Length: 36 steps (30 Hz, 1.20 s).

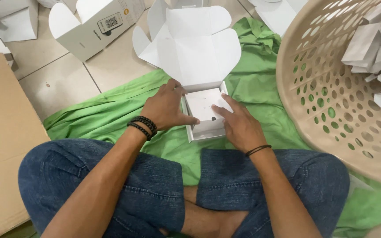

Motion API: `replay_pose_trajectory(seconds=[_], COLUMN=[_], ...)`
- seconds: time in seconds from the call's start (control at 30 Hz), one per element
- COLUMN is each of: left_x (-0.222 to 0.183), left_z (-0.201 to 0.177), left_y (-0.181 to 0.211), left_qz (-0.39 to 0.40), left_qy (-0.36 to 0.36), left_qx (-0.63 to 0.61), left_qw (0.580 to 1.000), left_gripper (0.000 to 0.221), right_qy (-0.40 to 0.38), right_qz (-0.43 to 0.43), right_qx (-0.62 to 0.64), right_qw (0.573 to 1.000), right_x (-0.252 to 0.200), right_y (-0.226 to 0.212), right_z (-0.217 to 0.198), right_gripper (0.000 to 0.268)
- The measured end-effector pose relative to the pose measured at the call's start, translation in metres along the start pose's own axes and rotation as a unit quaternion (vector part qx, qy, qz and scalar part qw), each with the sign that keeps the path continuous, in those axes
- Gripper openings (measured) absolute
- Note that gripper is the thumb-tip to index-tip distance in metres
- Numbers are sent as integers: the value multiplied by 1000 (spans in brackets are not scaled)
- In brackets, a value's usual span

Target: The person assembles white product boxes and inserts instructional materials.

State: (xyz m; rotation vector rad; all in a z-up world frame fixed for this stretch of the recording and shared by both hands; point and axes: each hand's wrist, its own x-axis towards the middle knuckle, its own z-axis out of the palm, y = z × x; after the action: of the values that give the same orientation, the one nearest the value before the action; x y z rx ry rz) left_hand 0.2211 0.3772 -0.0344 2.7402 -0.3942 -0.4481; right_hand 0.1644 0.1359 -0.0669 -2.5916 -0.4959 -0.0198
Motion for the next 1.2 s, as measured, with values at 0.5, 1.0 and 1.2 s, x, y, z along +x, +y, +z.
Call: replay_pose_trajectory(seconds=[0.5, 1.0, 1.2], left_x=[-7, -6, -9], left_z=[-6, -7, -3], left_y=[7, -12, -2], left_qz=[36, 55, 32], left_qy=[55, -29, -20], left_qx=[-188, 64, 134], left_qw=[980, 996, 990], left_gripper=[101, 88, 83], right_qy=[59, 51, 21], right_qz=[-3, -46, -48], right_qx=[-52, -49, -69], right_qw=[997, 996, 996], right_x=[1, 1, 3], right_y=[-4, -10, -18], right_z=[4, 19, 10], right_gripper=[56, 48, 48])
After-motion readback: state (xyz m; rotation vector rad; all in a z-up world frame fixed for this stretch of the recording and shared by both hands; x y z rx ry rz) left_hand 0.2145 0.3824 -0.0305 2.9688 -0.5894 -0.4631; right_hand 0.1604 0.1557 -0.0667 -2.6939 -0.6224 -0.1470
